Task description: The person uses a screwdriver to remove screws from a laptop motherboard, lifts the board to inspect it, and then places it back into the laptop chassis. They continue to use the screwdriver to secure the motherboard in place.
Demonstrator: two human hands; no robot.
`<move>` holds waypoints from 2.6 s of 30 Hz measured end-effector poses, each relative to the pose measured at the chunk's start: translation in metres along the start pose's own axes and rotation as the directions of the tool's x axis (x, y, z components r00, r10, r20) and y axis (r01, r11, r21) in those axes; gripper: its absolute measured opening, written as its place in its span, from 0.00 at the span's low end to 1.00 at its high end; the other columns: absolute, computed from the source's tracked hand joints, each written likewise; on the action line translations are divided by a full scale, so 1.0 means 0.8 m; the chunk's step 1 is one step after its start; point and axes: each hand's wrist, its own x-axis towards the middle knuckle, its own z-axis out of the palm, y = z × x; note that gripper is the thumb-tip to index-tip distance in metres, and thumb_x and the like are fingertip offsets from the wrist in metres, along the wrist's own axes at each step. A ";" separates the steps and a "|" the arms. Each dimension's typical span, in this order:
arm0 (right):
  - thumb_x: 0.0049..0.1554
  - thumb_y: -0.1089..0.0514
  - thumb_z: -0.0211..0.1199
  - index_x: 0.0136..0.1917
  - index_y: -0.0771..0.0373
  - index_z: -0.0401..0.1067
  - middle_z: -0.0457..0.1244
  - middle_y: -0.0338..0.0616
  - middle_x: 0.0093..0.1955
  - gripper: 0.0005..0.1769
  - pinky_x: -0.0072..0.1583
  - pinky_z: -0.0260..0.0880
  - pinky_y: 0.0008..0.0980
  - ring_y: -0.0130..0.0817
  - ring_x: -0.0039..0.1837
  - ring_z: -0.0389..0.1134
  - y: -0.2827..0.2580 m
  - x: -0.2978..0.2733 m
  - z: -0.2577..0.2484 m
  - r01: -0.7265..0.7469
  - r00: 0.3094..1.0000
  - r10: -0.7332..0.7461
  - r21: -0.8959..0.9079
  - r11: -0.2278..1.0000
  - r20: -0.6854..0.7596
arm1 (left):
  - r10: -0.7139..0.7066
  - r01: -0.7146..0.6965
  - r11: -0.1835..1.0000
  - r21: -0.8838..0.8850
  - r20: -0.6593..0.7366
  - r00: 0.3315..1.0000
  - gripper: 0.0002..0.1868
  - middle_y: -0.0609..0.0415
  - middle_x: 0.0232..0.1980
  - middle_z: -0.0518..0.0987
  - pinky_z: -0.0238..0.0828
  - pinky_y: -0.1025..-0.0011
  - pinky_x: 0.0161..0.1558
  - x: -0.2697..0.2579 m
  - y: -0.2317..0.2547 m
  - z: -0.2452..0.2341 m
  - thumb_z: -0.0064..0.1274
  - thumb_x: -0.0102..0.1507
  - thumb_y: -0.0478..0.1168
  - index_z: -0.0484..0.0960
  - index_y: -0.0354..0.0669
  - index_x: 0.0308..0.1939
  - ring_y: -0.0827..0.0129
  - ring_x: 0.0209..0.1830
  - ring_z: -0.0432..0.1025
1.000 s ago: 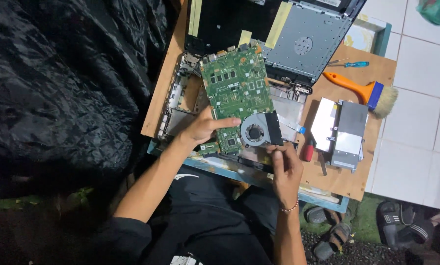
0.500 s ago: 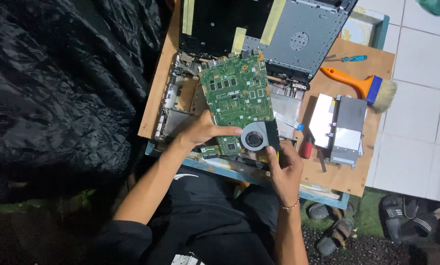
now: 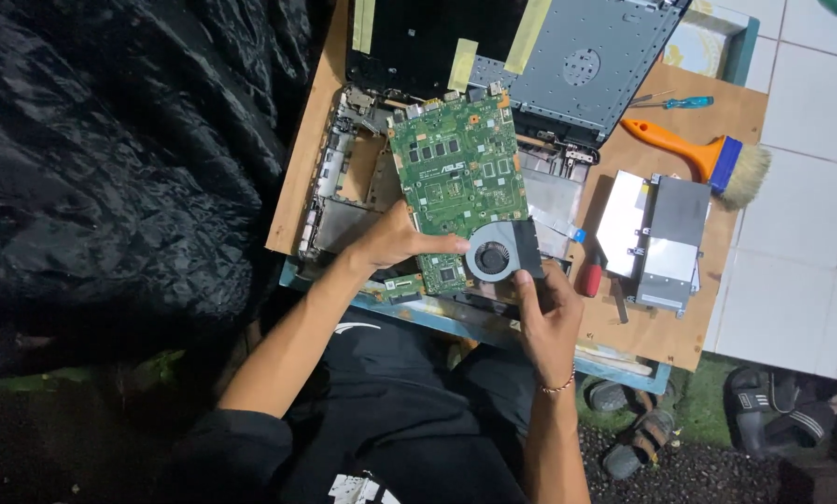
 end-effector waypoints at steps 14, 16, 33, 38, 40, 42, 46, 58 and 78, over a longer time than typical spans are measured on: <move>0.66 0.62 0.56 0.53 0.63 0.77 0.65 0.48 0.38 0.09 0.48 0.66 0.40 0.39 0.40 0.66 0.002 -0.002 0.001 0.024 0.999 -0.024 -0.009 1.000 -0.021 | -0.024 0.024 0.996 0.089 0.003 1.000 0.53 0.29 0.61 0.69 0.49 0.44 0.61 -0.007 0.007 -0.005 0.75 0.47 0.52 0.66 0.21 0.64 0.50 0.64 0.57; 0.66 0.62 0.56 0.54 0.63 0.77 0.66 0.49 0.38 0.09 0.48 0.66 0.41 0.40 0.40 0.66 0.006 -0.002 0.000 0.028 0.999 -0.028 -0.007 1.000 -0.021 | -0.027 0.026 0.995 0.099 0.005 1.000 0.53 0.30 0.60 0.69 0.49 0.44 0.61 -0.007 0.006 -0.004 0.75 0.47 0.52 0.66 0.21 0.64 0.50 0.63 0.58; 0.63 0.66 0.61 0.48 0.66 0.77 0.65 0.50 0.40 0.04 0.48 0.66 0.41 0.40 0.41 0.65 0.005 0.000 -0.007 0.056 0.998 -0.056 0.008 0.998 0.004 | -0.041 0.038 0.974 0.225 0.011 0.999 0.55 0.30 0.54 0.72 0.54 0.43 0.54 -0.004 0.010 -0.004 0.74 0.45 0.59 0.67 0.21 0.61 0.51 0.56 0.63; 0.62 0.66 0.63 0.47 0.66 0.78 0.65 0.51 0.40 0.03 0.47 0.66 0.41 0.40 0.41 0.65 -0.008 0.001 -0.004 0.052 0.999 -0.052 0.000 0.999 0.000 | -0.043 0.037 0.965 0.261 0.017 0.999 0.55 0.31 0.52 0.73 0.56 0.43 0.52 -0.004 0.008 -0.004 0.74 0.44 0.60 0.67 0.21 0.60 0.51 0.54 0.65; 0.61 0.66 0.64 0.47 0.66 0.78 0.66 0.51 0.40 0.03 0.47 0.66 0.41 0.41 0.40 0.66 -0.016 0.002 0.000 0.054 0.999 -0.054 -0.008 0.999 -0.006 | -0.045 0.037 0.960 0.277 0.022 0.999 0.56 0.31 0.52 0.73 0.56 0.42 0.52 -0.004 0.008 -0.005 0.74 0.44 0.61 0.68 0.21 0.60 0.51 0.53 0.65; 0.61 0.66 0.64 0.45 0.66 0.78 0.66 0.50 0.39 0.03 0.45 0.66 0.39 0.40 0.40 0.66 -0.019 0.004 0.002 0.066 0.998 -0.067 -0.037 0.997 -0.003 | -0.048 0.037 0.953 0.300 0.028 0.998 0.56 0.31 0.50 0.74 0.57 0.42 0.51 -0.003 0.007 -0.005 0.74 0.44 0.62 0.68 0.21 0.60 0.51 0.52 0.66; 0.62 0.65 0.64 0.45 0.67 0.78 0.65 0.52 0.40 0.04 0.47 0.66 0.41 0.41 0.43 0.67 -0.020 0.002 0.003 0.073 0.997 -0.073 -0.054 0.996 0.003 | -0.046 0.032 0.945 0.325 0.035 0.998 0.56 0.31 0.49 0.74 0.58 0.42 0.49 -0.002 0.007 -0.006 0.73 0.44 0.63 0.68 0.21 0.59 0.51 0.50 0.67; 0.62 0.65 0.62 0.47 0.67 0.78 0.67 0.55 0.43 0.05 0.51 0.68 0.44 0.48 0.46 0.69 -0.007 0.000 -0.001 0.085 0.996 -0.085 -0.031 0.996 0.003 | -0.055 0.033 0.912 0.409 0.042 0.998 0.58 0.32 0.45 0.76 0.61 0.42 0.45 -0.004 0.005 -0.009 0.73 0.43 0.67 0.69 0.21 0.57 0.52 0.45 0.71; 0.62 0.64 0.61 0.52 0.63 0.79 0.67 0.53 0.45 0.08 0.54 0.68 0.45 0.48 0.49 0.70 0.002 0.001 -0.001 0.131 0.991 -0.133 -0.079 0.988 -0.025 | 0.152 -0.147 0.988 0.051 -0.122 0.981 0.36 0.37 0.43 0.82 0.70 0.59 0.50 -0.005 0.016 0.008 0.78 0.43 0.43 0.81 0.21 0.47 0.65 0.49 0.70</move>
